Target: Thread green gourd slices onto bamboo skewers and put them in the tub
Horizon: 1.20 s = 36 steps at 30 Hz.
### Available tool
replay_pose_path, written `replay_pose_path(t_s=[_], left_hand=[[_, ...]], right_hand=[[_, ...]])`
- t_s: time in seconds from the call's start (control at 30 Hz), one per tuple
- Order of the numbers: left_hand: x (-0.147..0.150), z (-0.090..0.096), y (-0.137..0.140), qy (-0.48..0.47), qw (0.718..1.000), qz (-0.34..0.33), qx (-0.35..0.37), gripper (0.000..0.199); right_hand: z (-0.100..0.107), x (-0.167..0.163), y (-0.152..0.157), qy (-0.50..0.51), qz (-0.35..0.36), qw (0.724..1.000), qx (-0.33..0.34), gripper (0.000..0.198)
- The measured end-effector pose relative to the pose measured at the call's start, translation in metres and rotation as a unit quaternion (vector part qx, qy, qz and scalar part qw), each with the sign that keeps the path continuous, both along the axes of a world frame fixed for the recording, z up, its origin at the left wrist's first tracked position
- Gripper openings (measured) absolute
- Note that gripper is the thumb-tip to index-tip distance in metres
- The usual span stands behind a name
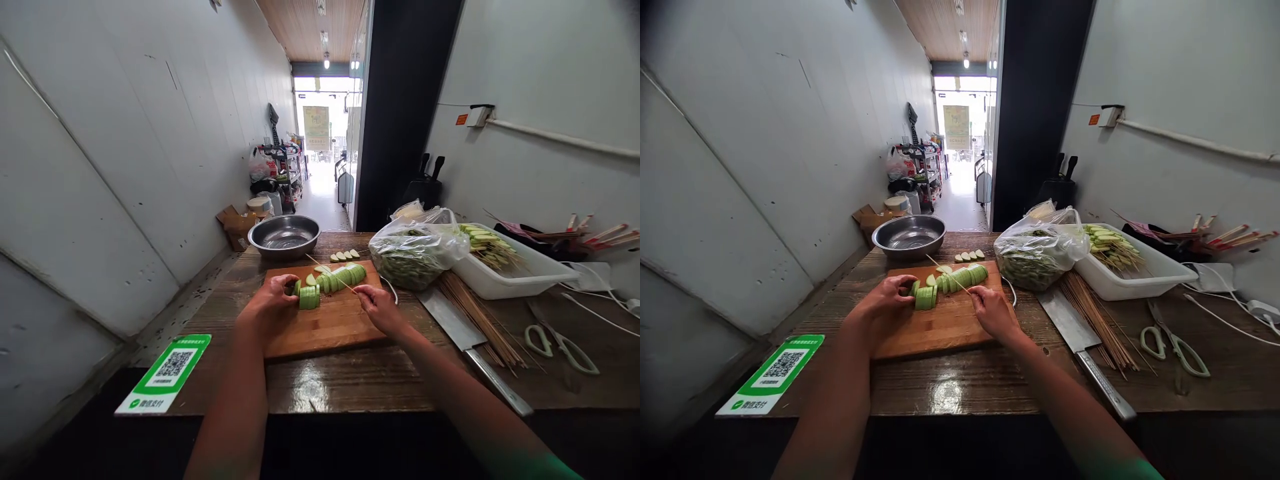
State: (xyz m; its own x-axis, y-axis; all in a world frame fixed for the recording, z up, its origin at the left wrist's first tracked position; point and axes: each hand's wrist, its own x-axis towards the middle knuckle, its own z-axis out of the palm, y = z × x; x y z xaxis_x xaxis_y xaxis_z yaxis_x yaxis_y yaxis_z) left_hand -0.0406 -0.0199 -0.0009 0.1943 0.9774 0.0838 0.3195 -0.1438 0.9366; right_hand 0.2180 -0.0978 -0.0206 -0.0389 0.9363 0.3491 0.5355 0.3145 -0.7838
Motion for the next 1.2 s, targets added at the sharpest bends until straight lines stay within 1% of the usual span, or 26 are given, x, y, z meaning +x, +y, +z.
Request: replay_pose_path(t_s=[0.1, 0.17, 0.23, 0.33, 0.37, 0.43, 0.5, 0.57, 0.63, 0.7, 0.77, 0.87, 0.97, 1.07, 1.17, 1.2], left_hand=[[0.004, 0.002, 0.000, 0.050, 0.997, -0.043, 0.036, 0.039], [0.007, 0.003, -0.001, 0.045, 0.997, -0.045, 0.046, 0.040], [0.010, 0.004, -0.001, 0.025, 0.998, -0.026, 0.051, 0.044], [0.013, 0.005, -0.001, -0.036, 0.998, 0.023, 0.048, 0.053], [0.014, 0.006, -0.001, -0.071, 0.996, 0.033, 0.038, 0.055], [0.018, 0.008, -0.001, -0.162, 0.986, 0.037, -0.008, 0.054], [0.021, 0.009, 0.000, -0.254, 0.964, 0.033, -0.071, 0.046], [0.024, 0.009, 0.001, -0.317, 0.941, 0.034, -0.115, 0.029], [0.026, 0.008, 0.003, -0.352, 0.927, 0.041, -0.126, 0.013], [0.028, 0.006, 0.005, -0.367, 0.921, 0.049, -0.122, 0.006], [0.028, 0.005, 0.006, -0.374, 0.918, 0.059, -0.121, 0.005], [0.025, 0.005, 0.007, -0.403, 0.902, 0.085, -0.128, 0.004], [0.021, 0.004, 0.009, -0.462, 0.869, 0.099, -0.148, 0.007], [0.021, 0.003, 0.010, -0.517, 0.833, 0.105, -0.166, 0.011], [0.024, 0.004, 0.010, -0.553, 0.799, 0.115, -0.205, 0.007], [0.026, 0.005, 0.009, -0.563, 0.789, 0.111, -0.219, 0.009]], right_hand=[[-0.010, -0.003, 0.004, 0.060, 0.014, 0.997, -0.046, 0.027], [-0.014, -0.002, 0.004, 0.104, 0.017, 0.992, -0.069, 0.024], [-0.017, -0.001, 0.003, 0.131, 0.018, 0.988, -0.081, 0.019], [-0.020, -0.003, 0.001, 0.159, 0.029, 0.982, -0.099, 0.015], [-0.020, -0.004, 0.000, 0.171, 0.042, 0.979, -0.105, 0.016], [-0.021, -0.007, -0.003, 0.186, 0.069, 0.976, -0.095, 0.015], [-0.019, -0.008, -0.005, 0.155, 0.080, 0.983, -0.054, 0.011], [-0.017, -0.009, -0.009, 0.095, 0.075, 0.993, -0.006, 0.008], [-0.014, -0.009, -0.012, 0.045, 0.068, 0.996, 0.025, 0.015], [-0.014, -0.010, -0.016, 0.010, 0.070, 0.996, 0.055, 0.024], [-0.016, -0.012, -0.019, -0.020, 0.080, 0.993, 0.086, 0.031], [-0.021, -0.016, -0.021, -0.051, 0.090, 0.988, 0.111, 0.031], [-0.024, -0.018, -0.022, -0.071, 0.077, 0.988, 0.115, 0.028], [-0.024, -0.018, -0.024, -0.095, 0.069, 0.988, 0.100, 0.025], [-0.023, -0.018, -0.025, -0.120, 0.066, 0.986, 0.092, 0.024], [-0.024, -0.018, -0.025, -0.129, 0.065, 0.986, 0.089, 0.024]])
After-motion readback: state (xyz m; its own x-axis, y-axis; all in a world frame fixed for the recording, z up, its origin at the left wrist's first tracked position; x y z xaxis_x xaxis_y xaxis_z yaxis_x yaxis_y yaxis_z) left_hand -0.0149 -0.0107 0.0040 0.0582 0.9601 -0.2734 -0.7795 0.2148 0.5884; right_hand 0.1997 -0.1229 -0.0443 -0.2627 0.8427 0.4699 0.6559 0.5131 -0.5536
